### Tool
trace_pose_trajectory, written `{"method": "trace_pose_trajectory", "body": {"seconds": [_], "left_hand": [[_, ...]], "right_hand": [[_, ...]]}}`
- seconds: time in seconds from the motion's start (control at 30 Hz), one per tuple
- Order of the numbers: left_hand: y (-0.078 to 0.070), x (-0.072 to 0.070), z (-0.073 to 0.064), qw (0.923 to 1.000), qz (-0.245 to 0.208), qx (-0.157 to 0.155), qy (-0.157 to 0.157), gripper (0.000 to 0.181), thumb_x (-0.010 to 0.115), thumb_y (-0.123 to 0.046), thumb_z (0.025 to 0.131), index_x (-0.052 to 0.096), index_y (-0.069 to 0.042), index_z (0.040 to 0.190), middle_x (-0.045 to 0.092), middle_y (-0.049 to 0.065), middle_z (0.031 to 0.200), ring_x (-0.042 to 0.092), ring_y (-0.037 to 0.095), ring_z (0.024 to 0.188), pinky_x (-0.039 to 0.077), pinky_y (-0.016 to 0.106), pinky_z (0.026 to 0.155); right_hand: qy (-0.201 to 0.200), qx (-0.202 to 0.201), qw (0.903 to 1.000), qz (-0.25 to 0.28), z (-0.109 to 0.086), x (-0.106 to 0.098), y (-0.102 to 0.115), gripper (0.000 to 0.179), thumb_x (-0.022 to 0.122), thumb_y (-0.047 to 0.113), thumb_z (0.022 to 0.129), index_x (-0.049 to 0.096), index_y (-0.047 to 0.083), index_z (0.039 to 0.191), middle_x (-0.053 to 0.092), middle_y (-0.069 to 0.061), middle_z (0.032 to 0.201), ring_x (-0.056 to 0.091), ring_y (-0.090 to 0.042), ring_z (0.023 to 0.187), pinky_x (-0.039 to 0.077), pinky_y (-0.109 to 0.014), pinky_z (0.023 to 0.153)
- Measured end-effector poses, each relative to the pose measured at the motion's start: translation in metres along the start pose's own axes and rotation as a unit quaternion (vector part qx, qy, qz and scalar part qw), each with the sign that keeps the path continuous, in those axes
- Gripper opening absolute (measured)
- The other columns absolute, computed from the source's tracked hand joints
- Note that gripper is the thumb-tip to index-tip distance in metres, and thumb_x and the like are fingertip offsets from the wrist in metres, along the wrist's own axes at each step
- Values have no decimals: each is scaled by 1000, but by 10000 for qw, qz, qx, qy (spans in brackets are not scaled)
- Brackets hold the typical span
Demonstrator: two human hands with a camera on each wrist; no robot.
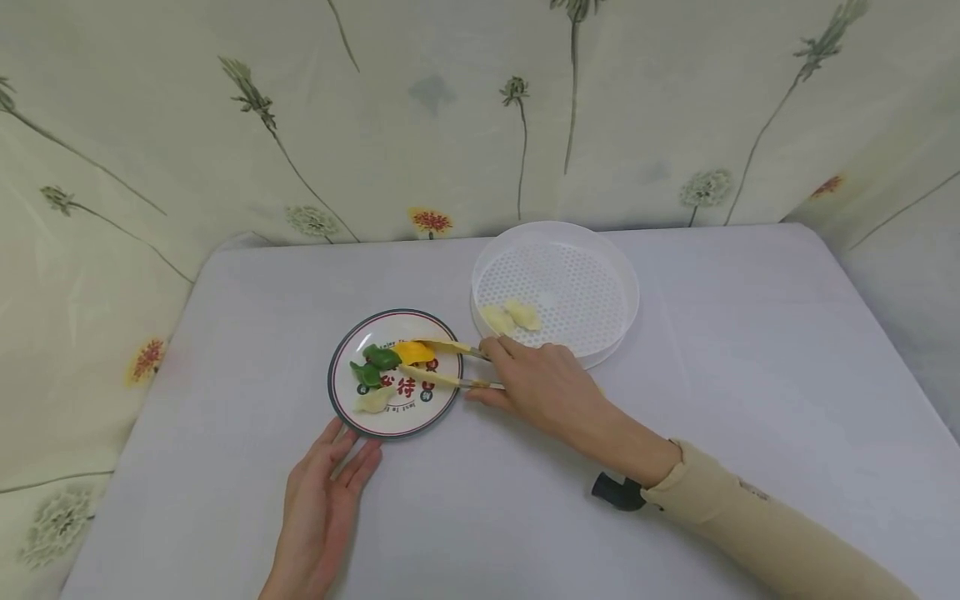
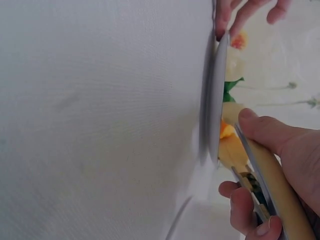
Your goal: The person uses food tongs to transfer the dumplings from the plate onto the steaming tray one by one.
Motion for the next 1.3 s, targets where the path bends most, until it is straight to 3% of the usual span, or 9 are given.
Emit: {"method": "trace_pose_trajectory", "body": {"seconds": [0.5, 0.73, 0.93, 1.1, 1.3], "left_hand": [[0, -1, 1, 10000, -5, 7, 17, 68, 41, -23, 115, 10, -11, 174, 13, 9, 179, 40, 27, 151, 50, 22, 120], [0, -1, 1, 9999, -52, 66, 71, 67, 41, -22, 115, 11, -10, 174, 13, 9, 179, 41, 28, 151, 52, 21, 118], [0, -1, 0, 9998, -116, 86, 102, 68, 42, -22, 115, 11, -9, 174, 15, 10, 178, 44, 26, 147, 53, 20, 116], [0, 0, 0, 9998, -114, 98, 111, 67, 42, -21, 115, 11, -9, 174, 16, 11, 177, 46, 24, 144, 53, 20, 115], [0, 0, 0, 9997, -180, 81, 118, 68, 42, -20, 115, 10, -9, 174, 14, 10, 177, 45, 25, 145, 53, 20, 115]], "right_hand": [[-188, 100, 9997, 146, -15, -11, -5, 54, 80, 58, 92, 65, 14, 120, 66, 6, 83, 31, -10, 50, 17, -21, 45], [-306, 184, 9992, 182, -21, -23, -8, 55, 80, 58, 91, 66, 13, 121, 70, 5, 87, 38, -8, 51, 24, -19, 44], [-567, 362, 9976, 187, -28, -45, -21, 54, 79, 57, 92, 61, 9, 111, 64, 2, 83, 42, -10, 54, 27, -19, 45], [-841, 581, 9948, 48, -33, -56, -37, 56, 80, 54, 93, 61, 9, 119, 69, -2, 91, 50, -12, 60, 33, -21, 45], [-1113, 704, 9913, -63, -37, -61, -50, 55, 81, 51, 94, 62, 6, 120, 70, -4, 91, 48, -15, 58, 32, -23, 44]]}}
Point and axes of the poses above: each hand's wrist, its own z-axis towards the middle knuckle, its own x-axis out of the palm, y = z × x, the point moved 8 cm from there along z, towards the middle knuckle
